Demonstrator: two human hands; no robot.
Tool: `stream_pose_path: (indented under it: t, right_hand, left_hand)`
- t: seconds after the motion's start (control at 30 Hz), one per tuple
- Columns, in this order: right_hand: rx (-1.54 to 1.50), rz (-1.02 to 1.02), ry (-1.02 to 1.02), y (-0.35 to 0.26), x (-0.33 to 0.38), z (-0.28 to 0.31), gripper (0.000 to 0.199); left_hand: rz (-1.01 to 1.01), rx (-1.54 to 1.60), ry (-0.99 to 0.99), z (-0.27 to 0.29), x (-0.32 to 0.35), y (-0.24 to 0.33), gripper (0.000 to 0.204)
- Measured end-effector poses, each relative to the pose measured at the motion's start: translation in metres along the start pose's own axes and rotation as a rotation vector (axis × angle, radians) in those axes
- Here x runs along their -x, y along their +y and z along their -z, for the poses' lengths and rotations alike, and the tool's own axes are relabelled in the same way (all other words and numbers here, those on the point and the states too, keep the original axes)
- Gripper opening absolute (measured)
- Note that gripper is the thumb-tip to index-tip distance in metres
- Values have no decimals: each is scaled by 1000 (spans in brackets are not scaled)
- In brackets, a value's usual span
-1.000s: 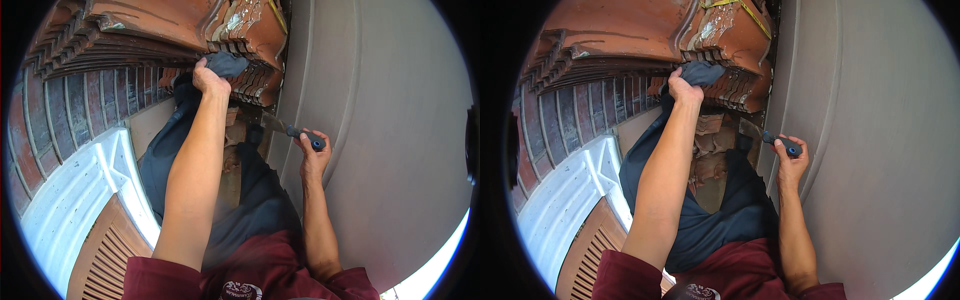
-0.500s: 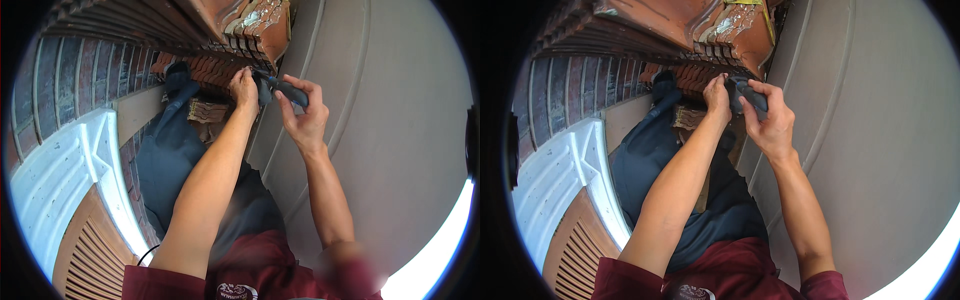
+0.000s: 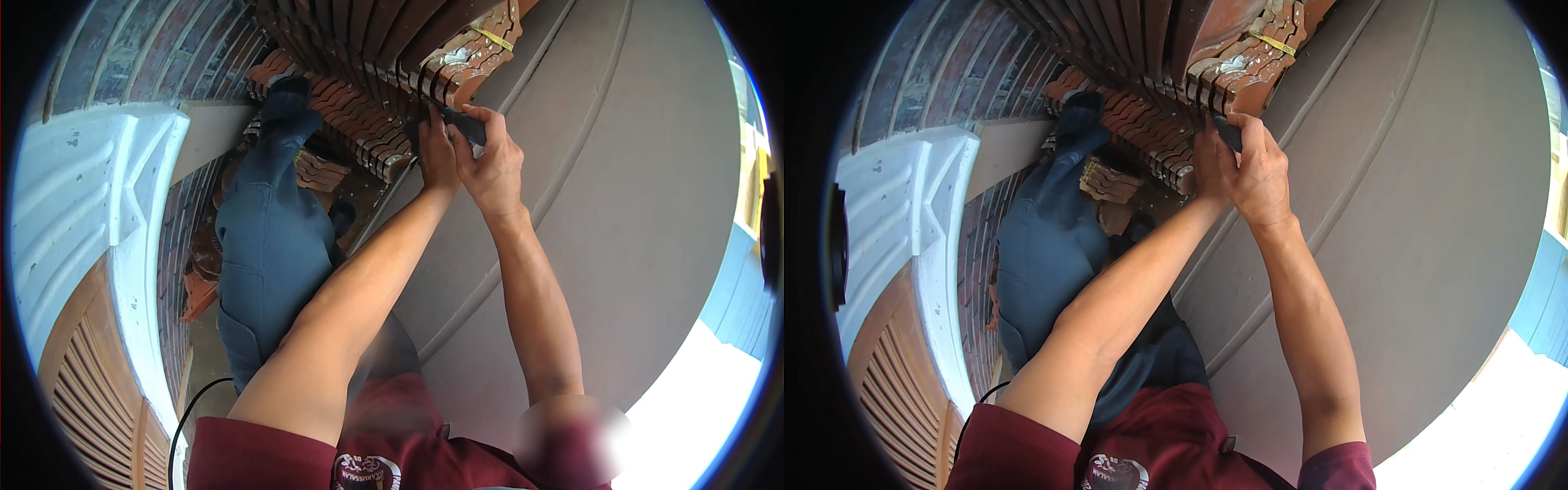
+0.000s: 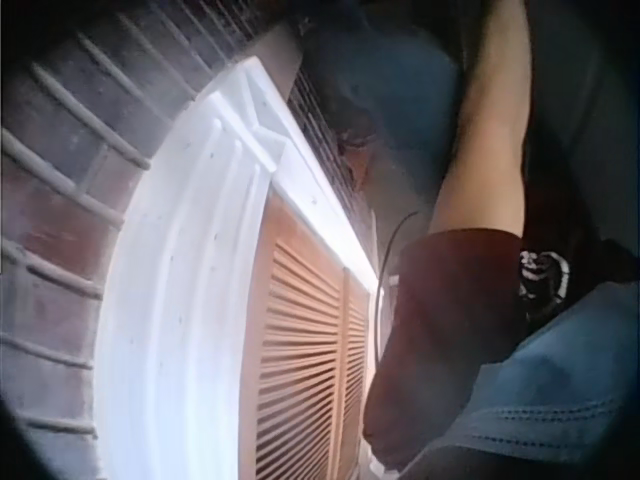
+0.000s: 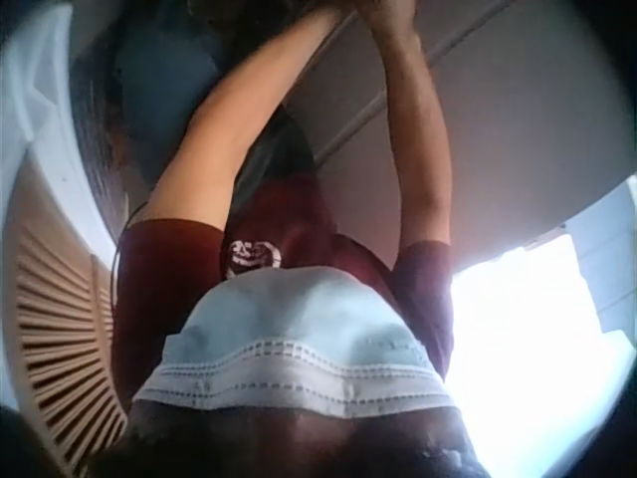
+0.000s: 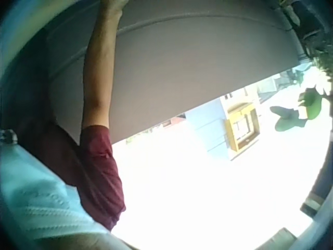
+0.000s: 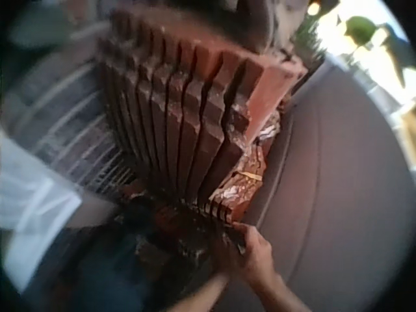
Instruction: Scraping old mortar or paint from roof tiles using a putty knife and wiping them with a rag.
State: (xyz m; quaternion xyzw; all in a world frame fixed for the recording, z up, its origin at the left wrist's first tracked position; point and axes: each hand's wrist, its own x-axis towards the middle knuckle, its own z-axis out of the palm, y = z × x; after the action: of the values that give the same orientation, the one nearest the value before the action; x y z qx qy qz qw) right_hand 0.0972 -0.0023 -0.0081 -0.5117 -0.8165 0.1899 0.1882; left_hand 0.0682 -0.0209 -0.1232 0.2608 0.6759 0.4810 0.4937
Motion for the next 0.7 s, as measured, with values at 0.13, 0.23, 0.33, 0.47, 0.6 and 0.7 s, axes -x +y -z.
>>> stream_pose_path:
  t: [0.13, 0.23, 0.33, 0.47, 0.6, 0.7]
  right_hand:
    - [39, -19, -35, -4, -7, 2, 32]
    - [107, -35, -87, -14, -12, 5, 31]
    - [117, 64, -81, -20, -17, -7, 30]
    - [164, 139, -91, -25, -19, -13, 29]
    - [271, 201, -95, -27, -23, -31, 26]
    - [317, 239, -274, -48, -30, -43, 28]
  left_hand:
    - [-47, 17, 88, -2, -2, 6, 42]
    - [69, 287, 12, -4, -4, 5, 43]
    - [54, 156, -11, -7, -8, -13, 43]
    - [121, 409, 66, -17, 0, -10, 42]
    - [139, 619, 80, -23, 0, -25, 39]
    - [201, 1054, 73, -20, -6, -59, 37]
